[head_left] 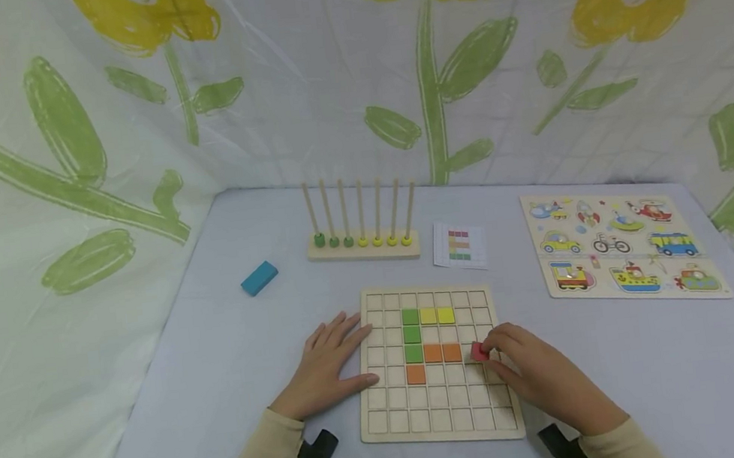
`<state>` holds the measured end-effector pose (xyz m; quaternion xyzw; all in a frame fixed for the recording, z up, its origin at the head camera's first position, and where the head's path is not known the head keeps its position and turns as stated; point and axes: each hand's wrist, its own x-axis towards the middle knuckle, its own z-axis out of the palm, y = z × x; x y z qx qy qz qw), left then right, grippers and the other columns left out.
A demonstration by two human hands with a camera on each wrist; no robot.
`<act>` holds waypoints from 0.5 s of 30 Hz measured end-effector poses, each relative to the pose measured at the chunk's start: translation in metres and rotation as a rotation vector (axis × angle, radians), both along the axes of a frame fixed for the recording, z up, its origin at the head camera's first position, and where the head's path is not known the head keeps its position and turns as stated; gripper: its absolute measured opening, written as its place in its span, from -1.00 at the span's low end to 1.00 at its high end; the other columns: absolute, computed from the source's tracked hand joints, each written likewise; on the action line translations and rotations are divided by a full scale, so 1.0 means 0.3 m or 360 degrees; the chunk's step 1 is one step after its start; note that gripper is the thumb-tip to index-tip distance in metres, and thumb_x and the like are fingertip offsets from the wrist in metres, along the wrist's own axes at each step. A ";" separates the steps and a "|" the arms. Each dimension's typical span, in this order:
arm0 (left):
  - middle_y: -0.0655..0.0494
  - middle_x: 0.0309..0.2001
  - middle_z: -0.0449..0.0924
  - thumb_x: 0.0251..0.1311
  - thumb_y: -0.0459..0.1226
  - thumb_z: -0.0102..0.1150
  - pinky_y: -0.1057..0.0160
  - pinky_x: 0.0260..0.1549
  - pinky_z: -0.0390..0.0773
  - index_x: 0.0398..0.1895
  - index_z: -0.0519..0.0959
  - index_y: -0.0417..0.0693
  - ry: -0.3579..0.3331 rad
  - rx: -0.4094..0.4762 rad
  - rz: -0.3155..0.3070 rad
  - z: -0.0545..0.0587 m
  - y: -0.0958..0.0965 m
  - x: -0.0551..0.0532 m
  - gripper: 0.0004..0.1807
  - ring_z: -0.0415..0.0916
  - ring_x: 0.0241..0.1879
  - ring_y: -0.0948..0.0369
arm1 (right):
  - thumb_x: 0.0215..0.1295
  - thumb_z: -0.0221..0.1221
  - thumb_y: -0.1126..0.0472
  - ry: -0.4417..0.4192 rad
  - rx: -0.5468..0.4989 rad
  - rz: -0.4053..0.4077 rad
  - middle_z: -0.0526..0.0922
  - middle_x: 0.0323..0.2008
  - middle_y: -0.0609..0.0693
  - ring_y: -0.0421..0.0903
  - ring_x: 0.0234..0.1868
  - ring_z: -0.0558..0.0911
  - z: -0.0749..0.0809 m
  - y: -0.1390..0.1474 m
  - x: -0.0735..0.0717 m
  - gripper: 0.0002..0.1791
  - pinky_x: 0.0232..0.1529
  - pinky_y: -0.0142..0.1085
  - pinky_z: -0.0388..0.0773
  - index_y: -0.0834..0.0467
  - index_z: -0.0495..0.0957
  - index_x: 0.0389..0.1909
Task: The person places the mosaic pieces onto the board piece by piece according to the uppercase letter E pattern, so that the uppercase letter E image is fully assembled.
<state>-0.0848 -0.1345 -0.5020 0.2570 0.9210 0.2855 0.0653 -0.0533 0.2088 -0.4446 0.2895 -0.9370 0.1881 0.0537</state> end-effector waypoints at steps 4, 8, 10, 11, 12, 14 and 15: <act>0.11 0.50 0.03 0.13 0.23 0.14 -0.09 0.42 -0.19 0.45 0.19 0.14 -0.0008 -0.0015 0.0001 -0.002 -0.001 0.000 -0.15 -0.20 0.51 0.07 | 0.04 0.42 0.20 0.0017 0.0000 0.0136 0.55 -0.18 -0.19 -0.29 -0.14 0.52 -0.011 -0.065 0.017 -0.73 -0.13 -0.41 0.61 0.04 0.57 -0.25; 0.11 0.50 0.03 0.13 0.24 0.14 -0.09 0.42 -0.18 0.45 0.19 0.14 -0.0003 -0.0026 0.0002 -0.004 -0.004 -0.001 -0.15 -0.20 0.51 0.07 | 0.08 0.39 0.17 0.0027 -0.0025 0.0283 0.54 -0.23 -0.23 -0.30 -0.20 0.49 -0.031 -0.125 0.030 -0.75 -0.14 -0.47 0.57 0.01 0.57 -0.22; 0.11 0.50 0.03 0.13 0.24 0.14 -0.09 0.42 -0.18 0.45 0.19 0.14 0.0003 -0.0025 0.0003 -0.006 -0.006 -0.001 -0.15 -0.20 0.51 0.08 | 0.11 0.38 0.17 0.0026 -0.0053 0.0332 0.54 -0.25 -0.24 -0.31 -0.22 0.50 -0.040 -0.152 0.033 -0.77 -0.15 -0.48 0.56 0.00 0.57 -0.22; 0.11 0.50 0.03 0.13 0.23 0.14 -0.09 0.42 -0.18 0.45 0.20 0.14 0.0007 -0.0020 0.0001 -0.006 -0.006 -0.001 -0.15 -0.19 0.51 0.07 | 0.12 0.37 0.16 0.0021 -0.0055 0.0342 0.54 -0.25 -0.26 -0.32 -0.21 0.50 -0.043 -0.164 0.034 -0.78 -0.14 -0.48 0.55 -0.02 0.57 -0.23; 0.11 0.50 0.04 0.13 0.23 0.14 -0.10 0.42 -0.17 0.45 0.20 0.14 0.0012 -0.0015 -0.0001 -0.007 -0.006 -0.001 -0.15 -0.19 0.51 0.07 | 0.13 0.36 0.16 0.0027 -0.0061 0.0362 0.54 -0.26 -0.26 -0.31 -0.21 0.50 -0.045 -0.175 0.034 -0.79 -0.15 -0.47 0.55 -0.01 0.58 -0.23; 0.11 0.49 0.04 0.13 0.24 0.14 -0.10 0.41 -0.17 0.45 0.20 0.13 0.0020 -0.0008 -0.0005 -0.008 -0.006 -0.001 -0.15 -0.18 0.51 0.07 | 0.12 0.37 0.15 0.0028 -0.0065 0.0378 0.55 -0.25 -0.26 -0.31 -0.21 0.51 -0.049 -0.194 0.036 -0.79 -0.14 -0.45 0.56 -0.01 0.59 -0.23; 0.11 0.49 0.05 0.13 0.23 0.14 -0.09 0.41 -0.17 0.45 0.20 0.13 0.0022 -0.0003 -0.0009 -0.008 -0.006 -0.001 -0.15 -0.18 0.51 0.07 | 0.12 0.37 0.16 0.0032 -0.0066 0.0392 0.55 -0.25 -0.25 -0.30 -0.20 0.52 -0.051 -0.201 0.036 -0.79 -0.14 -0.45 0.56 -0.01 0.59 -0.24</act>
